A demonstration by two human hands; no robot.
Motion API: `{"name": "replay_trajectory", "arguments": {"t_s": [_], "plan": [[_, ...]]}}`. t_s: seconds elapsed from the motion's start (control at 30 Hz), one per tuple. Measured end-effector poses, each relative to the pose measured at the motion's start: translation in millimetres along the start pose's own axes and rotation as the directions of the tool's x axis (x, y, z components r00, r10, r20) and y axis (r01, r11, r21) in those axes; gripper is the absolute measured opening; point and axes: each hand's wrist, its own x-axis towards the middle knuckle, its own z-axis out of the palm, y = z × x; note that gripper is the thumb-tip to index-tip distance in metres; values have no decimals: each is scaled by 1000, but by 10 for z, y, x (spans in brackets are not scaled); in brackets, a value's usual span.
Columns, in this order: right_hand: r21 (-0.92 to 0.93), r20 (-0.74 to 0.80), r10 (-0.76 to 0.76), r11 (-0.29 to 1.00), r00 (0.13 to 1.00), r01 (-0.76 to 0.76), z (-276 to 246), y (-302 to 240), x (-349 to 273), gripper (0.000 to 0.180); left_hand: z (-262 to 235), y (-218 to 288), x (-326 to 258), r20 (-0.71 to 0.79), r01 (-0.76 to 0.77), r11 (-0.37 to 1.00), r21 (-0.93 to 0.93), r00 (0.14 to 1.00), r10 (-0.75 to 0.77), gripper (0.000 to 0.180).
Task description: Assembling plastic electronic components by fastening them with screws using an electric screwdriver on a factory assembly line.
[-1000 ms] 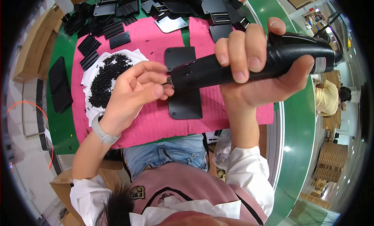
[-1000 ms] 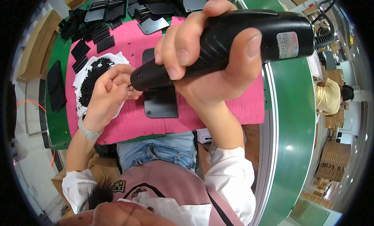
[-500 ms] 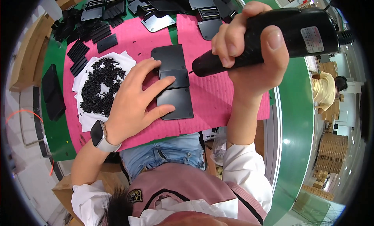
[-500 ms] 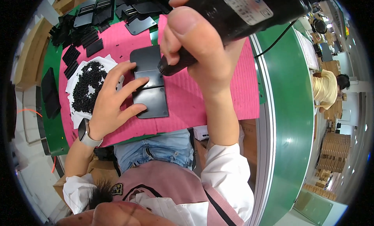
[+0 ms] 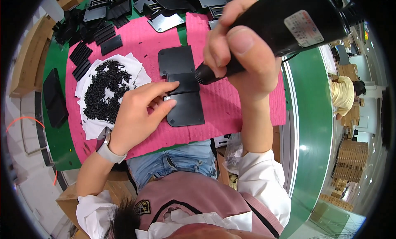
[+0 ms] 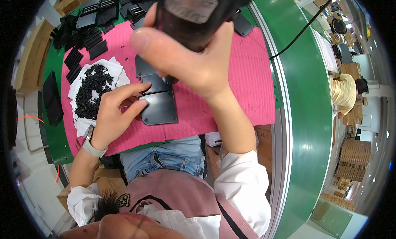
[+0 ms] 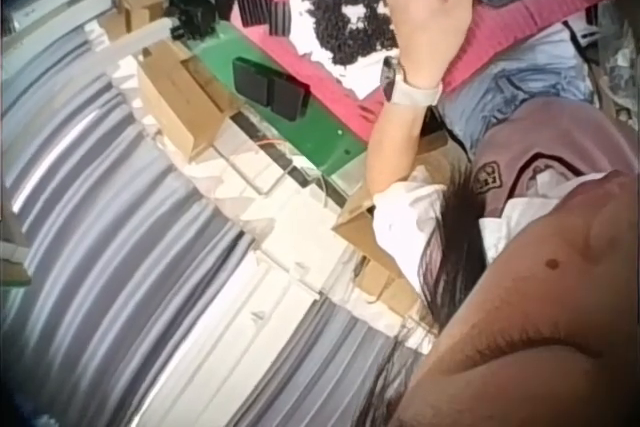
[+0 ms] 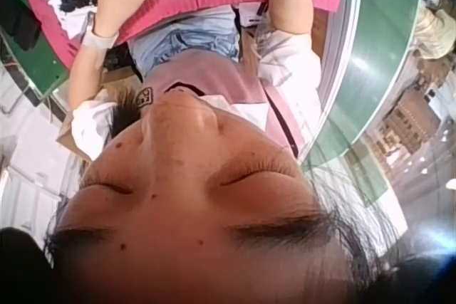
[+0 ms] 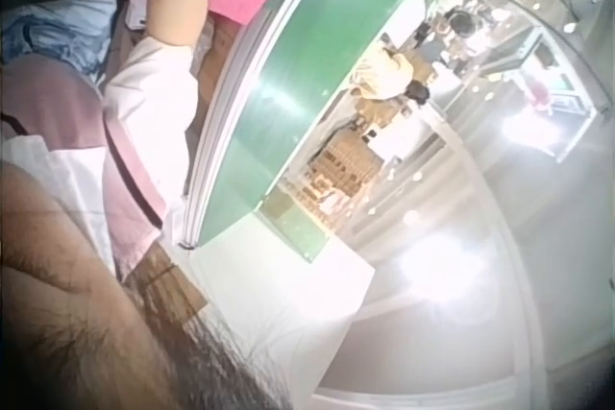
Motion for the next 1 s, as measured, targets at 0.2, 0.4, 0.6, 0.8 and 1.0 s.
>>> {"name": "replay_trajectory", "arguments": {"t_s": [0.2, 0.4, 0.6, 0.8, 1.0], "plan": [[2, -92, -55, 998, 994, 55, 58, 50, 57, 19, 53, -1, 37, -111, -112, 993, 43, 987, 116, 26], [142, -38, 13, 990, 999, -7, -54, 68, 51, 18, 58, 14, 45, -112, -108, 993, 47, 987, 113, 27], [122, -45, 58, 991, 997, -52, -19, 52, 18, 16, 31, -9, 36, -84, -140, 985, 103, 985, 149, 29], [52, 94, -62, 997, 994, 58, 31, 166, -94, 38, 17, -10, 36, -29, -353, 826, 439, 914, 405, 33], [493, 49, -133, 865, 990, 92, -221, 78, -39, 41, -323, -68, -10, -284, -140, 797, 588, 886, 365, 26]]}}
